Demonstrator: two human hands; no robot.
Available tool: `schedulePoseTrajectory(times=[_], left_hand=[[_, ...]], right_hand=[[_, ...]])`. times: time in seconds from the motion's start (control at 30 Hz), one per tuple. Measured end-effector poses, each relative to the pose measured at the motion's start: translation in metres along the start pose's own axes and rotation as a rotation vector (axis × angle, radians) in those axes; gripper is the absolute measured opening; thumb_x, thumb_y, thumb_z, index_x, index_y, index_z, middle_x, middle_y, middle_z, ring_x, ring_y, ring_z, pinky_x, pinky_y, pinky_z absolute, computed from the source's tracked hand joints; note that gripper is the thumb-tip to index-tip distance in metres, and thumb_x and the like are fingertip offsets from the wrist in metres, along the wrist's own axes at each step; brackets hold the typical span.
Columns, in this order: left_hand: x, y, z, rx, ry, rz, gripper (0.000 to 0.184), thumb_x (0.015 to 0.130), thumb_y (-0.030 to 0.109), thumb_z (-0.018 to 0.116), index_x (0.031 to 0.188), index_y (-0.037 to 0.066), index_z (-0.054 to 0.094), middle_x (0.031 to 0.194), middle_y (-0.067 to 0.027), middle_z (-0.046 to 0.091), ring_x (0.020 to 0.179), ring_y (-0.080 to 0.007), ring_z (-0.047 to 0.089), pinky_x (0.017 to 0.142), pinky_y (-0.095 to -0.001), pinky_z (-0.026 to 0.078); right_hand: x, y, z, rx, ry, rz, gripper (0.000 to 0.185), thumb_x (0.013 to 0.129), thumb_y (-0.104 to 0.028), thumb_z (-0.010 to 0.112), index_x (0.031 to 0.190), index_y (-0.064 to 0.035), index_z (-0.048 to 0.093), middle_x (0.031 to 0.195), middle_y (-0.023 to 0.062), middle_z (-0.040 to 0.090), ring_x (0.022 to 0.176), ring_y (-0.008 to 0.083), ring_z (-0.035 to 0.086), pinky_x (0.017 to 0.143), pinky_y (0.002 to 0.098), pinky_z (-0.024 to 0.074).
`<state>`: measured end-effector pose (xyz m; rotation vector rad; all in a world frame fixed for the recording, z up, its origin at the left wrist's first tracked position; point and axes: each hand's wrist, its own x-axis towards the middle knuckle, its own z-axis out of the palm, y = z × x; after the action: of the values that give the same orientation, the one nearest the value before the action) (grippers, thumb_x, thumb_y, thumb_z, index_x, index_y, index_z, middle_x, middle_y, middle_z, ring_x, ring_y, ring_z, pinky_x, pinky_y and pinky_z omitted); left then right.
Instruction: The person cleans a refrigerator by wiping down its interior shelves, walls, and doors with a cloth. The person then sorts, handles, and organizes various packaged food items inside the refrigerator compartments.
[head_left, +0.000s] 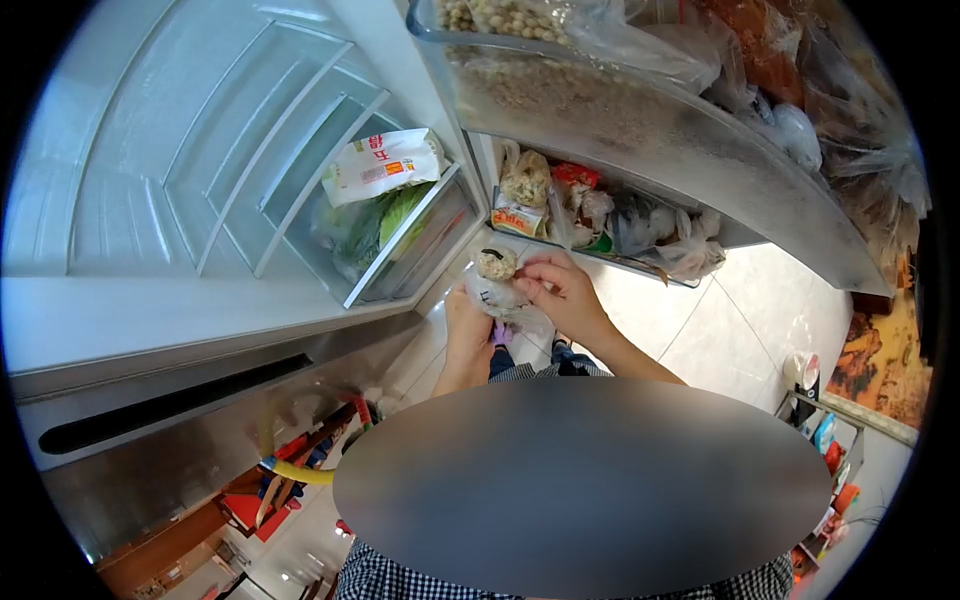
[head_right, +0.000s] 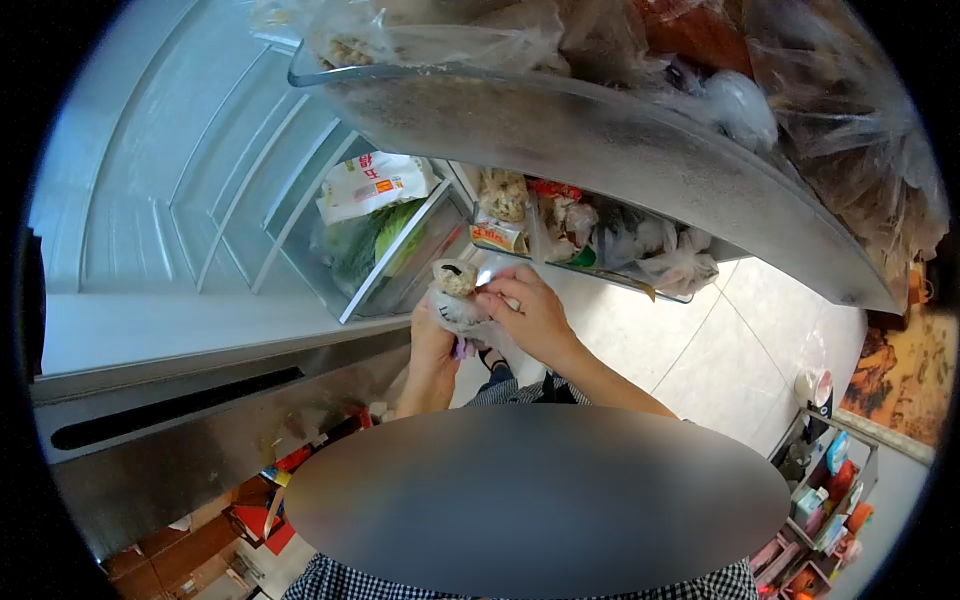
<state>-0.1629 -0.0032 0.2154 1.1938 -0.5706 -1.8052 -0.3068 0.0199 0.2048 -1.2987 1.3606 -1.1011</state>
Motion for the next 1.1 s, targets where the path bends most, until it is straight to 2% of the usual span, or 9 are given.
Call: schedulePoseTrajectory(times=[0.07, 0.17, 0.2, 0.4, 0.7, 0.8, 0.93, 1.0, 1.1], left_hand=[[-0.002, -0.001, 0.003, 0.032, 0.071, 0.041, 0.018, 0.084, 0.011, 0.058, 0.099, 0.002, 0.059, 0.09, -0.0055, 0.063, 0.075, -0.0133, 0.061, 0.063, -0.0257, 0.05], [0.001, -0.012, 0.007, 0.05, 0.142, 0.104, 0.016, 0.082, 0.006, 0.056, 0.096, 0.002, 0.061, 0.084, -0.0037, 0.062, 0.071, -0.0102, 0.06, 0.059, -0.023, 0.048], [0.002, -0.016, 0.009, 0.048, 0.162, 0.127, 0.016, 0.08, 0.003, 0.056, 0.095, 0.002, 0.062, 0.082, -0.0029, 0.062, 0.069, -0.0089, 0.059, 0.058, -0.0217, 0.047], [-0.007, -0.008, 0.011, 0.262, 0.103, -0.013, 0.026, 0.076, 0.001, 0.064, 0.101, 0.004, 0.056, 0.091, -0.0067, 0.062, 0.079, -0.0143, 0.062, 0.067, -0.027, 0.052], [-0.009, -0.002, 0.006, -0.249, -0.217, -0.195, 0.04, 0.074, 0.002, 0.069, 0.107, 0.008, 0.048, 0.1, -0.0092, 0.061, 0.091, -0.0194, 0.062, 0.078, -0.031, 0.051], [-0.01, 0.004, 0.009, -0.171, -0.146, -0.199, 0.039, 0.074, 0.003, 0.069, 0.106, 0.008, 0.047, 0.099, -0.0095, 0.061, 0.089, -0.019, 0.062, 0.076, -0.0301, 0.052], [-0.003, -0.001, 0.006, -0.079, -0.093, -0.129, 0.039, 0.075, 0.003, 0.069, 0.108, 0.006, 0.049, 0.098, -0.0097, 0.061, 0.086, -0.0178, 0.062, 0.074, -0.0283, 0.051], [-0.007, 0.0, 0.01, -0.03, -0.081, -0.119, 0.039, 0.075, 0.004, 0.069, 0.11, 0.005, 0.051, 0.098, -0.0101, 0.062, 0.083, -0.0164, 0.061, 0.072, -0.0272, 0.051], [-0.007, -0.008, 0.002, 0.503, -0.036, 0.018, 0.042, 0.075, 0.004, 0.07, 0.114, 0.004, 0.055, 0.101, -0.0087, 0.06, 0.085, -0.0155, 0.059, 0.075, -0.0265, 0.048]], right_hand=[[0.001, -0.008, -0.004, -0.266, 0.141, -0.355, 0.022, 0.077, -0.018, 0.068, 0.092, -0.0025, 0.063, 0.099, 0.0079, 0.058, 0.084, 0.0191, 0.056, 0.07, 0.0336, 0.043], [-0.004, -0.027, 0.002, -0.535, 0.046, -0.329, 0.024, 0.072, -0.024, 0.07, 0.084, -0.0057, 0.062, 0.1, 0.0096, 0.055, 0.09, 0.0261, 0.055, 0.072, 0.0352, 0.0402], [-0.002, -0.024, 0.004, -0.48, 0.111, -0.33, 0.02, 0.07, -0.021, 0.068, 0.076, -0.0068, 0.057, 0.09, 0.0091, 0.056, 0.085, 0.0246, 0.056, 0.071, 0.034, 0.0385], [0.002, -0.001, -0.003, -0.402, 0.237, -0.152, 0.011, 0.069, -0.012, 0.062, 0.072, -0.0045, 0.053, 0.073, 0.0078, 0.056, 0.071, 0.0264, 0.057, 0.066, 0.0366, 0.0421], [0.005, 0.025, -0.004, -0.147, 0.1, 0.178, 0.013, 0.073, -0.011, 0.063, 0.082, -0.0031, 0.059, 0.081, 0.01, 0.06, 0.072, 0.0258, 0.06, 0.06, 0.035, 0.0469], [-0.002, 0.005, -0.01, -0.01, 0.244, 0.045, 0.014, 0.073, -0.011, 0.065, 0.085, -0.0047, 0.061, 0.083, 0.0097, 0.06, 0.074, 0.0252, 0.06, 0.062, 0.033, 0.048], [-0.01, -0.02, -0.017, -0.303, 0.225, -0.272, 0.015, 0.074, -0.012, 0.066, 0.086, -0.0049, 0.061, 0.081, 0.0087, 0.059, 0.074, 0.0249, 0.06, 0.063, 0.0323, 0.0488], [-0.014, -0.014, -0.016, -0.392, 0.178, -0.245, 0.012, 0.075, -0.012, 0.064, 0.083, -0.0047, 0.06, 0.08, 0.0084, 0.059, 0.073, 0.0253, 0.059, 0.062, 0.0331, 0.0482], [-0.014, -0.008, -0.016, -0.582, 0.186, -0.326, 0.008, 0.074, -0.013, 0.06, 0.074, -0.0049, 0.057, 0.074, 0.0078, 0.057, 0.07, 0.0261, 0.057, 0.061, 0.0349, 0.0466]])
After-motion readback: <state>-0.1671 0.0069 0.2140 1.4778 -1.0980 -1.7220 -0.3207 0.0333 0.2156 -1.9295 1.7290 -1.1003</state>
